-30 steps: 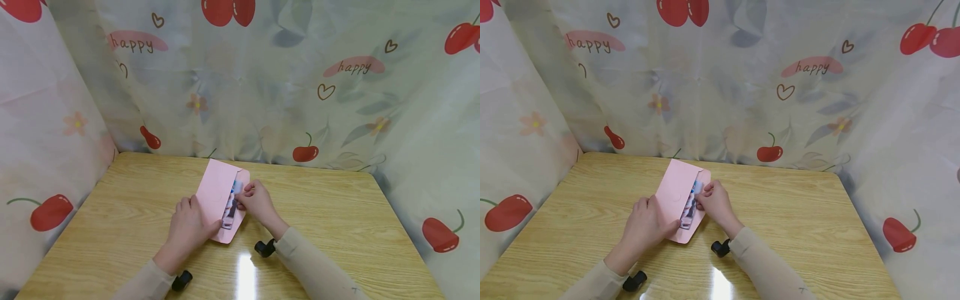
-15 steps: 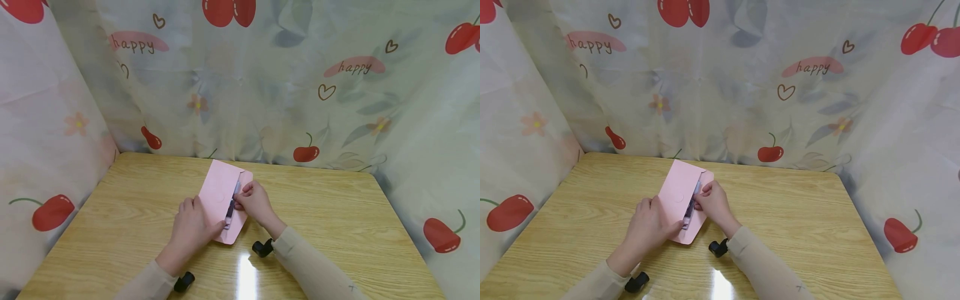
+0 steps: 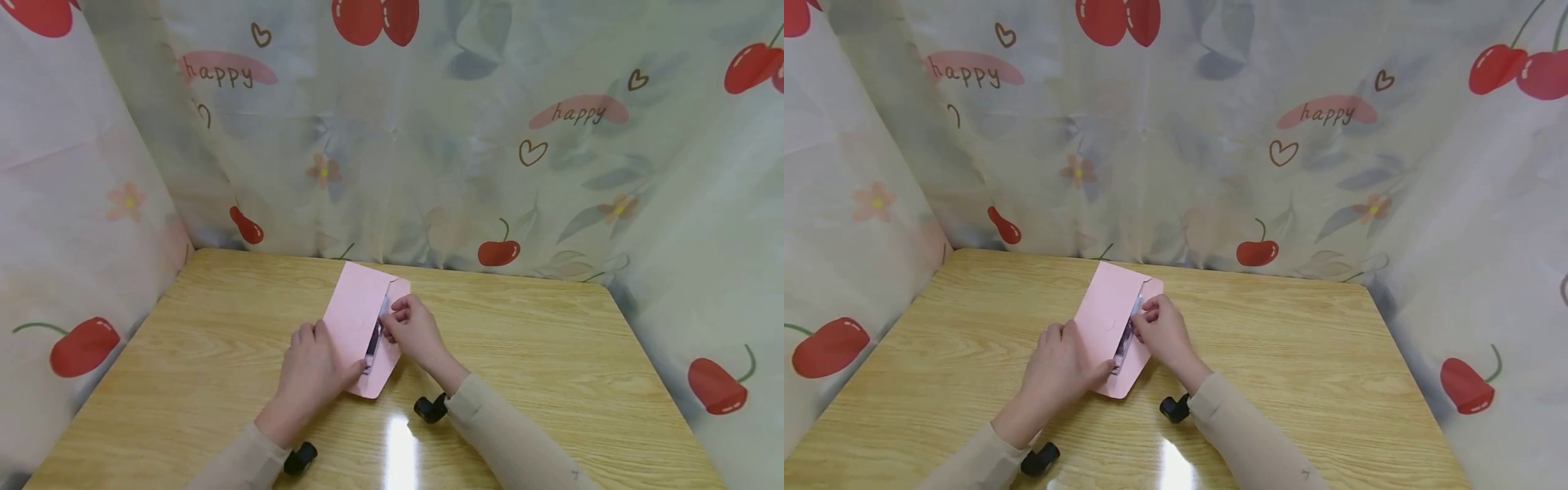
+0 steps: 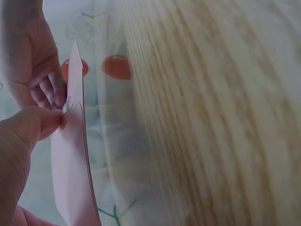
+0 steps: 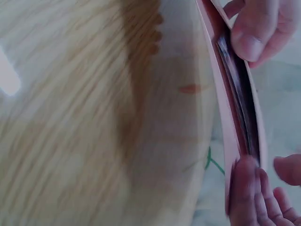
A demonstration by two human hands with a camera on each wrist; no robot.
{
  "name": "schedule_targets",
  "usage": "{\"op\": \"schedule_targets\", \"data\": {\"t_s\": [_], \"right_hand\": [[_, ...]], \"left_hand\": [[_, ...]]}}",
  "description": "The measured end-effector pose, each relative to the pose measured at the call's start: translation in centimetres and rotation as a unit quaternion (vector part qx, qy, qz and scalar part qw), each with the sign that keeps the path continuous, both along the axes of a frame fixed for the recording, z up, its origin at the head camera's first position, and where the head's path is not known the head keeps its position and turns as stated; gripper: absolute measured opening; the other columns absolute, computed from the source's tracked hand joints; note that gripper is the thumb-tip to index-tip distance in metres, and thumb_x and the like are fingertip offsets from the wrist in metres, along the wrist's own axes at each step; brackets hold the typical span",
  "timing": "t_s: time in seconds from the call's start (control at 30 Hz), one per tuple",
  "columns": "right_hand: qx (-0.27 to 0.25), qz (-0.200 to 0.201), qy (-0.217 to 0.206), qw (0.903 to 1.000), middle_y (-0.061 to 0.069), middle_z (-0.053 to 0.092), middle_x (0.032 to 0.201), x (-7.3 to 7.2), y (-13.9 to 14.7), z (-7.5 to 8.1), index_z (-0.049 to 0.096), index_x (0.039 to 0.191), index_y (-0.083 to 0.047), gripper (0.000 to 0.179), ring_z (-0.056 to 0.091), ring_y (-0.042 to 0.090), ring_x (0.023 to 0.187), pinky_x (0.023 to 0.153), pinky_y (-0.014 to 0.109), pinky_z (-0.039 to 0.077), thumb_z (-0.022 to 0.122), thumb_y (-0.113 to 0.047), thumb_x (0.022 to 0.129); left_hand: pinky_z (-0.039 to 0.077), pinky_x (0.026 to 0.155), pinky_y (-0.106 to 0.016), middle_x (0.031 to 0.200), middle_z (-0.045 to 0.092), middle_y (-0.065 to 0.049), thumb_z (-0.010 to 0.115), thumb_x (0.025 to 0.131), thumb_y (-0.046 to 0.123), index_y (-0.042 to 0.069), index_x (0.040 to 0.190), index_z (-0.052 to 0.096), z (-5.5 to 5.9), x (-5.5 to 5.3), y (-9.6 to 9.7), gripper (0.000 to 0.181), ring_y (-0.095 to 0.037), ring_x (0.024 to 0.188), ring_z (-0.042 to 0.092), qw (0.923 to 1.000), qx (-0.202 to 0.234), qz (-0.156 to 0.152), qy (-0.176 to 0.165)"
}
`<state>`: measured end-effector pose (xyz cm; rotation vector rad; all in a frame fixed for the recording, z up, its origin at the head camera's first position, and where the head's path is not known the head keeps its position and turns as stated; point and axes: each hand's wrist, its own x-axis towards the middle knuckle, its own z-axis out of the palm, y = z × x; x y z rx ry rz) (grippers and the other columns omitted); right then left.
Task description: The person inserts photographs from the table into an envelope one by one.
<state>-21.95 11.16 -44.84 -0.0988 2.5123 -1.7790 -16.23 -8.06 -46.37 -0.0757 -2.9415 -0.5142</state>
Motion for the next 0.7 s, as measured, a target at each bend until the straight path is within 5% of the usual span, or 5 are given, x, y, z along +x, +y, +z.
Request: {"op": "schedule_targets", "data": {"t_s": [0.1,0.2,0.47,0.53,0.7], "right_hand": [[0.075,-0.010,0.056,0.9956,0.004,0.063,0.089,0.5,0.8,0.2,0.055,0.105,-0.007,0.022,0.063,0.018,0.075,0.063,0.032,0.053,0.066,-0.021,0.092],[0.172,-0.019,0.118,0.9778,0.001,0.063,0.097,0.9,1.9,0.2,0.058,0.108,-0.011,0.022,0.062,0.015,0.083,0.069,0.032,0.052,0.064,-0.026,0.093],[0.411,-0.004,0.230,0.8819,0.011,0.059,0.122,1.3,4.8,-0.4,0.055,0.125,-0.005,0.039,0.059,0.028,0.108,0.085,0.043,0.050,0.061,-0.028,0.095],[0.442,0.001,0.231,0.8667,0.014,0.058,0.125,1.4,5.3,-0.7,0.054,0.128,-0.003,0.042,0.057,0.031,0.112,0.089,0.045,0.048,0.061,-0.029,0.095],[0.472,0.005,0.216,0.8548,0.017,0.054,0.130,1.7,6.0,-1.0,0.051,0.132,-0.002,0.050,0.052,0.035,0.118,0.094,0.050,0.044,0.061,-0.032,0.094]], "left_hand": [[0.044,0.081,-0.049,0.111,0.047,-0.027,0.070,0.067,0.070,-0.014,0.126,0.042,-0.2,-0.3,-0.5,0.106,-0.038,0.101,0.047,0.9999,0.003,0.008,-0.006],[0.044,0.081,-0.051,0.111,0.047,-0.027,0.070,0.067,0.069,-0.015,0.126,0.041,-0.3,-0.8,-1.1,0.106,-0.038,0.101,0.046,0.9997,0.005,0.016,-0.018],[0.046,0.075,-0.052,0.106,0.046,-0.030,0.070,0.068,0.069,-0.018,0.118,0.044,-0.6,-1.7,-3.0,0.104,-0.038,0.095,0.046,0.9969,-0.006,0.032,-0.071],[0.046,0.075,-0.052,0.105,0.047,-0.030,0.070,0.068,0.069,-0.020,0.118,0.044,-0.7,-1.7,-3.3,0.105,-0.039,0.095,0.045,0.9962,-0.008,0.029,-0.082],[0.047,0.071,-0.050,0.098,0.048,-0.029,0.069,0.069,0.070,-0.022,0.114,0.047,-1.1,-1.5,-3.4,0.105,-0.038,0.090,0.047,0.9939,-0.032,0.018,-0.104]]}}
